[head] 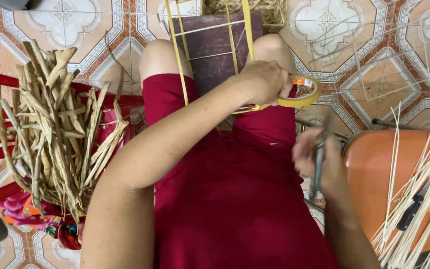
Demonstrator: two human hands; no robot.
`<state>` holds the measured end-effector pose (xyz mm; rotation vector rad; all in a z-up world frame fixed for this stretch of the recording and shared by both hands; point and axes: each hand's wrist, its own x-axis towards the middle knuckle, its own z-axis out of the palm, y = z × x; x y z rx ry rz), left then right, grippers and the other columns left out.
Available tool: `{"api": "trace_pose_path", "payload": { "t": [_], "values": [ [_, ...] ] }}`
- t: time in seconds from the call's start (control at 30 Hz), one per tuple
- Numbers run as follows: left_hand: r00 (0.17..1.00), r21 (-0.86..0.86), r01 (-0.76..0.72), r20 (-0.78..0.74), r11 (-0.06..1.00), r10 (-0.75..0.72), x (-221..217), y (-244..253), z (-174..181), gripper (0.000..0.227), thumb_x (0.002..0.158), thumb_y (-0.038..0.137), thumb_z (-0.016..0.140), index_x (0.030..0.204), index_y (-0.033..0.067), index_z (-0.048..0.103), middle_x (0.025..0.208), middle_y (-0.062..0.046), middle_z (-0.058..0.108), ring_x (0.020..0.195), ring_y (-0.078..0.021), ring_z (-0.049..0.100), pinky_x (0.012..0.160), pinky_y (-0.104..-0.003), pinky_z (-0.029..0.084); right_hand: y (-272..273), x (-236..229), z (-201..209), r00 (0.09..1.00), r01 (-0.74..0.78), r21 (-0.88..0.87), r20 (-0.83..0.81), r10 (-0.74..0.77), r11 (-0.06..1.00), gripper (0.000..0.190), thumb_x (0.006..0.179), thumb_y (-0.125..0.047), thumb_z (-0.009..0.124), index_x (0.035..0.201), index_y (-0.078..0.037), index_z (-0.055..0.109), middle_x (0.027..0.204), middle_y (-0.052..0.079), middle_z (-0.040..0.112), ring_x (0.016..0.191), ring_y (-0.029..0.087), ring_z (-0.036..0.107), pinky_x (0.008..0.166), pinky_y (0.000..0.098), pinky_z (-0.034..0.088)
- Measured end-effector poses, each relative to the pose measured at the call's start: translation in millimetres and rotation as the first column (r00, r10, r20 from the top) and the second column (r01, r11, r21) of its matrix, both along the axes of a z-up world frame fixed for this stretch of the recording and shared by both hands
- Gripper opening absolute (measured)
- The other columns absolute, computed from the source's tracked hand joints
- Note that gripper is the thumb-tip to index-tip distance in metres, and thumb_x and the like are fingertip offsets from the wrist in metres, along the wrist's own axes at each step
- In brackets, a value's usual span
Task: Constructing a small basket frame using bamboo sticks and yellow tape.
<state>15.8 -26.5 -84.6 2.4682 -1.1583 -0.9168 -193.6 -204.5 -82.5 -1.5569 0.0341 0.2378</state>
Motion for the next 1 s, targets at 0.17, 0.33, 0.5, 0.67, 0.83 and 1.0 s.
{"api": "trace_pose_path", "payload": {
  "t": [0.17,0.33,0.5,0.67,0.83,1.0],
  "values": [
    [0.985,-0.052,-0.106,-0.143,0.993,0.098,2,-1,1,0.024,0.077,0.027,0.084,0.101,0.0279,0.078,0.105,0.007,0.075,0.097,-0.0124,0.069,0.089,-0.034,0.053,-6,-35,-26,0.873,-0.21,0.035,-0.444,0.204,0.977,0.056,0.08,-0.046,0.075,0.115,-0.005,0.061,0.07,0.001,0.057,0.063,0.013,0.057,0.057,0.0258,0.046],
    [0.969,-0.048,-0.168,-0.189,0.985,0.157,1,1,4,0.025,0.077,0.025,0.084,0.101,0.0286,0.079,0.108,0.007,0.075,0.098,-0.0116,0.069,0.09,-0.033,0.053,12,-19,-35,0.833,-0.236,0.034,-0.507,0.22,0.971,0.06,0.082,-0.053,0.072,0.115,-0.004,0.062,0.068,-0.001,0.047,0.06,0.012,0.046,0.053,0.0272,0.034],
    [0.971,-0.071,-0.176,-0.179,0.982,0.161,0,-3,-5,0.025,0.075,0.026,0.085,0.099,0.0293,0.079,0.104,0.008,0.077,0.097,-0.0096,0.068,0.095,-0.035,0.049,34,4,-31,0.859,-0.177,0.03,-0.483,0.169,0.984,0.06,0.085,-0.06,0.064,0.11,-0.005,0.061,0.063,0.0,0.053,0.055,0.009,0.048,0.047,0.0249,0.033],
    [0.975,-0.078,-0.161,-0.166,0.984,0.146,-3,0,1,0.022,0.077,0.027,0.083,0.098,0.0291,0.078,0.097,0.009,0.078,0.093,-0.0072,0.069,0.099,-0.034,0.046,44,8,-33,0.851,-0.106,0.04,-0.513,0.111,0.994,0.06,0.089,-0.06,0.062,0.107,-0.004,0.063,0.056,-0.001,0.048,0.046,0.01,0.041,0.042,0.0256,0.029],
    [0.926,-0.273,-0.32,-0.291,0.907,0.239,3,0,-25,0.018,0.086,0.024,0.075,0.103,0.0279,0.078,0.096,0.009,0.078,0.088,-0.0041,0.07,0.087,-0.03,0.056,35,10,-52,0.798,0.022,0.046,-0.602,0.01,0.999,0.051,0.091,-0.054,0.06,0.103,-0.005,0.064,0.051,0.0,0.048,0.04,0.01,0.042,0.036,0.0245,0.032],
    [0.795,-0.762,-0.607,-0.582,0.225,0.171,17,36,-19,0.028,0.096,0.019,0.072,0.124,0.0166,0.068,0.088,0.004,0.076,0.08,-0.0042,0.072,0.076,-0.022,0.062,41,28,-54,0.92,0.276,-0.198,0.336,-0.2,0.94,0.011,0.107,-0.003,0.062,0.113,-0.006,0.054,0.105,0.014,0.075,0.097,0.016,0.076,0.085,0.0278,0.064]
  ]
}}
